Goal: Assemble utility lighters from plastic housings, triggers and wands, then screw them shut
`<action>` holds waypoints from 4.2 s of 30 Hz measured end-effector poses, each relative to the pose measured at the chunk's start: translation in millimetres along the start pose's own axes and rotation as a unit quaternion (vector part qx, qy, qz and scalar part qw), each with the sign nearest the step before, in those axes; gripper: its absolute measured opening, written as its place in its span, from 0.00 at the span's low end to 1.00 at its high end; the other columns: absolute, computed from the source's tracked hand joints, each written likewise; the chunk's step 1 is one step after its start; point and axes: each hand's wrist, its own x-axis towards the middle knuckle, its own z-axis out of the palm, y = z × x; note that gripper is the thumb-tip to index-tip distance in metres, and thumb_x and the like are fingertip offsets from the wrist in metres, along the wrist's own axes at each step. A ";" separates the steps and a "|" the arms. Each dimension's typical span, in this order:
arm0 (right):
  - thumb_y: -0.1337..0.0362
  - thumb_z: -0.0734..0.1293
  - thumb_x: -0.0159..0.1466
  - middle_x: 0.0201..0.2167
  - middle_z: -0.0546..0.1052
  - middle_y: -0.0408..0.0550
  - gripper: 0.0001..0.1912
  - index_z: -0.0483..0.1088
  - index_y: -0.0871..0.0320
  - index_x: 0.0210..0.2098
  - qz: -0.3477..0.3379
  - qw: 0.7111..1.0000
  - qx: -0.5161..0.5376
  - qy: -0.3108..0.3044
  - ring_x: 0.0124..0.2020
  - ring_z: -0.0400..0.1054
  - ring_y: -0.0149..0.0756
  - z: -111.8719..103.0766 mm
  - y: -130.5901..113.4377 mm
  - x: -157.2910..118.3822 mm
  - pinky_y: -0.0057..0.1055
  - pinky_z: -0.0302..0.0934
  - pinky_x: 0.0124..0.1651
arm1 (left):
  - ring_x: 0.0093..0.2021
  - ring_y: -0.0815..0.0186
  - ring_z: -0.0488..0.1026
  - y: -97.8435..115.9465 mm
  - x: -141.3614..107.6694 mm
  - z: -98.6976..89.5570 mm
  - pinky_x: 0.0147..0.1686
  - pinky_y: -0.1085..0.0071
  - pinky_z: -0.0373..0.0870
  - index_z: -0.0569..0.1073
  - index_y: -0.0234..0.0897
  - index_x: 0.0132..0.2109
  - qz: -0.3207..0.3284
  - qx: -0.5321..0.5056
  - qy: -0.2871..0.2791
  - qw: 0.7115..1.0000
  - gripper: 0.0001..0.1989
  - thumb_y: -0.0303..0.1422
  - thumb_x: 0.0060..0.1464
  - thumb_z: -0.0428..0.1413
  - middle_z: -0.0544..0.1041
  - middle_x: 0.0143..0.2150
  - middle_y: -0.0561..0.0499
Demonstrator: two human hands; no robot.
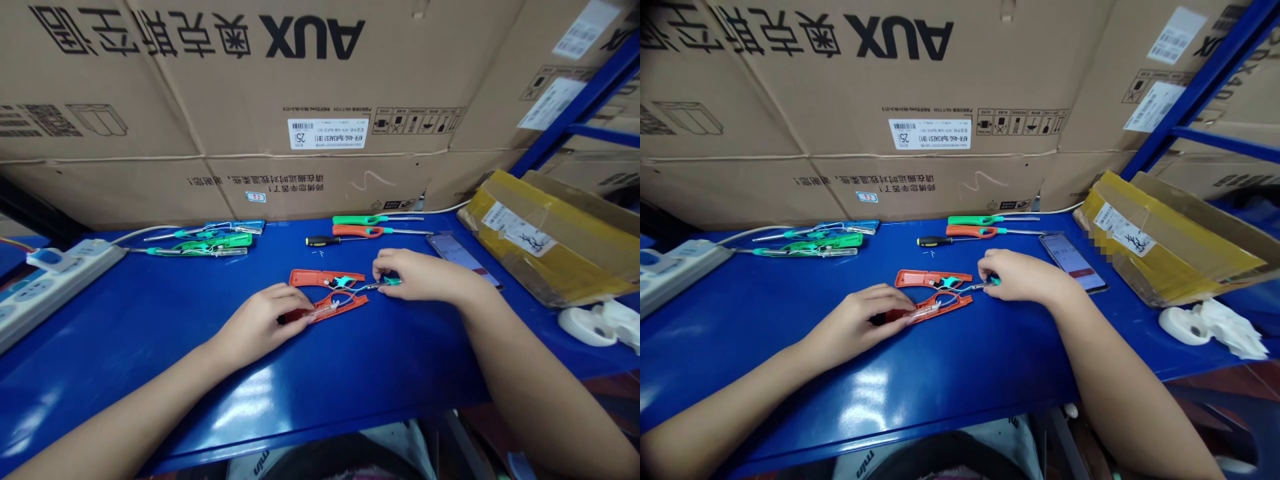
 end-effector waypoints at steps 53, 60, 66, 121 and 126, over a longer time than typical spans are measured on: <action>0.71 0.63 0.68 0.37 0.77 0.48 0.07 0.72 0.58 0.37 -0.088 0.978 0.094 0.166 0.40 0.71 0.37 23.2 -11.5 26.7 0.34 0.64 0.45 | 0.48 0.55 0.72 -31.9 6.4 -3.7 0.51 0.54 0.71 0.78 0.38 0.51 -0.087 0.112 0.074 0.987 0.16 0.43 0.64 0.56 0.78 0.49 0.44; 0.68 0.67 0.65 0.39 0.77 0.49 0.05 0.75 0.58 0.39 -0.105 0.987 0.095 0.077 0.37 0.71 0.36 23.6 -10.8 22.9 0.34 0.65 0.41 | 0.49 0.55 0.73 -38.0 3.9 -10.2 0.51 0.56 0.70 0.79 0.38 0.50 -0.104 0.143 0.082 0.981 0.15 0.42 0.63 0.56 0.78 0.49 0.44; 0.67 0.65 0.66 0.46 0.76 0.51 0.09 0.74 0.55 0.45 -0.092 0.968 0.085 0.216 0.51 0.69 0.42 30.9 -6.4 30.3 0.44 0.62 0.58 | 0.49 0.54 0.73 -41.8 4.1 -10.0 0.51 0.55 0.71 0.78 0.37 0.50 -0.107 0.102 0.087 0.985 0.17 0.43 0.63 0.56 0.77 0.48 0.43; 0.60 0.72 0.62 0.41 0.77 0.49 0.10 0.74 0.58 0.40 -0.076 0.989 0.095 0.084 0.41 0.71 0.38 7.4 3.6 15.3 0.34 0.65 0.45 | 0.44 0.60 0.75 -17.0 1.0 -4.2 0.45 0.62 0.70 0.79 0.39 0.45 -0.083 0.038 0.052 0.995 0.11 0.40 0.61 0.59 0.80 0.43 0.48; 0.63 0.71 0.64 0.41 0.76 0.50 0.05 0.74 0.58 0.38 -0.122 0.981 0.083 0.123 0.45 0.69 0.39 19.8 -10.6 21.2 0.37 0.63 0.51 | 0.41 0.60 0.74 -19.0 4.0 1.1 0.44 0.62 0.70 0.80 0.40 0.39 -0.100 -0.001 0.064 0.993 0.09 0.39 0.60 0.59 0.80 0.40 0.50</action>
